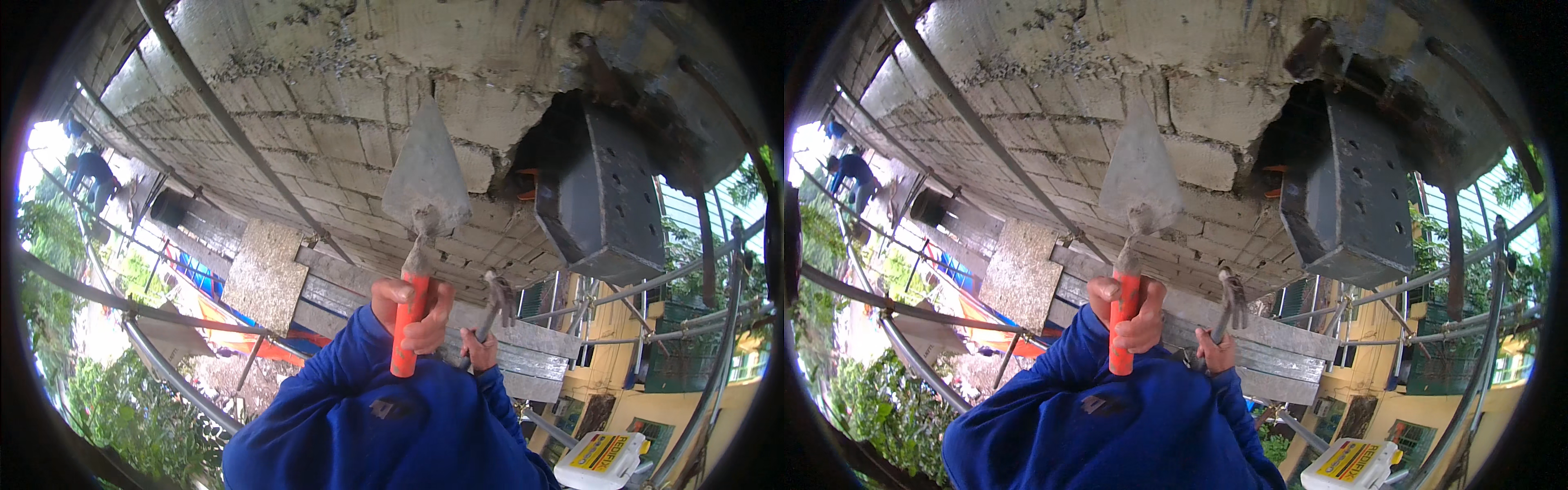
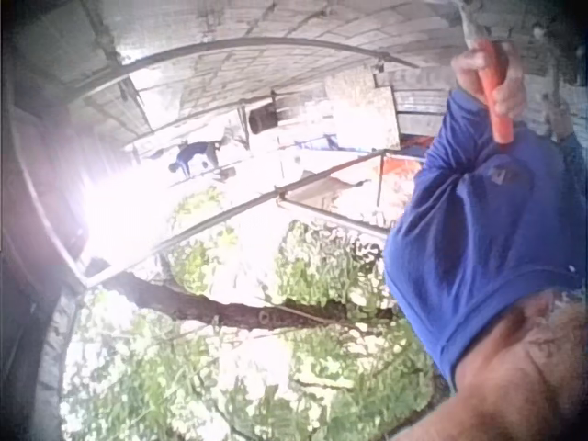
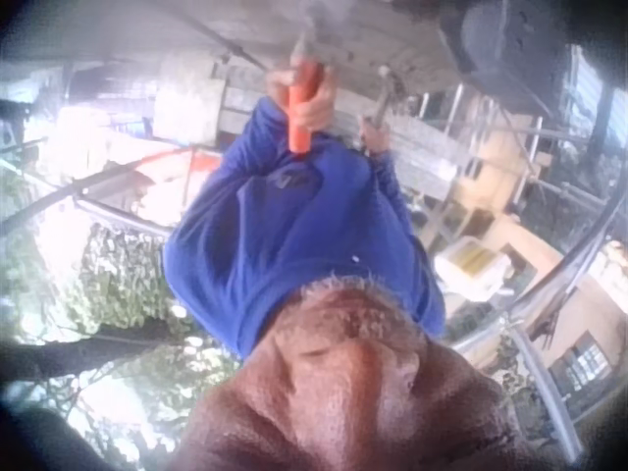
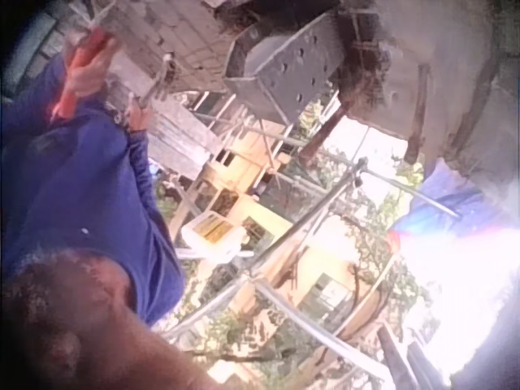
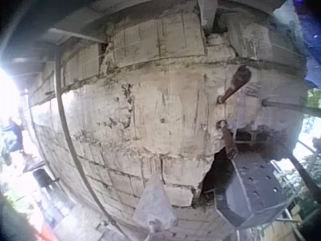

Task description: The person stands on scaffolding and uses a hammer and chisel to chip away at a concrete wall. They repeatedly strike the chisel to remove pieces of the wall surface, focusing on a specific area near a metal fixture.

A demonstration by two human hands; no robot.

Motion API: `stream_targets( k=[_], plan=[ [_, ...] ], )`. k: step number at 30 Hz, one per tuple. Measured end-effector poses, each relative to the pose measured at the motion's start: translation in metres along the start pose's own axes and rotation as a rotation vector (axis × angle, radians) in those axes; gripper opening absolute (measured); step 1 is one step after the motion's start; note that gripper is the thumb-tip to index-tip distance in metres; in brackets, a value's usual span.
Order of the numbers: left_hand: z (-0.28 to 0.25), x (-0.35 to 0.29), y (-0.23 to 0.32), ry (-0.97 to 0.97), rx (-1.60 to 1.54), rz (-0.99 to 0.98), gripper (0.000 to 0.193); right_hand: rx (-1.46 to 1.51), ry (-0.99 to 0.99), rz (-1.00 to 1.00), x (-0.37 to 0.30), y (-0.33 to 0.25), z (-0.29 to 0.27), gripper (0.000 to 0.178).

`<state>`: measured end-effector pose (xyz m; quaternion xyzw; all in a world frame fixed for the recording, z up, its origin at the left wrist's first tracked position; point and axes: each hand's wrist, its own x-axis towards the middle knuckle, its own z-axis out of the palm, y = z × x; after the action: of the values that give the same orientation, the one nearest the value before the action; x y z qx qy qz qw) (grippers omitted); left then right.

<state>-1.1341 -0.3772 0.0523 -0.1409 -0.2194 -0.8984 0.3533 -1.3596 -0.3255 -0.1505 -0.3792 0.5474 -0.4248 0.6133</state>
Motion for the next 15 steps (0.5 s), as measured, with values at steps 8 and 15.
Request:
stream_targets(
  k=[8,15],
  plan=[
    [-0.038,-0.011,0.010,0.982,1.367,-0.321,0.030,-0.388,0.130,-0.264,-0.022,-0.024,-0.021,0.026],
    [-0.029,0.004,-0.013,0.876,1.251,-0.367,0.020,-0.402,0.348,-0.343,-0.064,-0.067,-0.045,0.027]
  ],
)
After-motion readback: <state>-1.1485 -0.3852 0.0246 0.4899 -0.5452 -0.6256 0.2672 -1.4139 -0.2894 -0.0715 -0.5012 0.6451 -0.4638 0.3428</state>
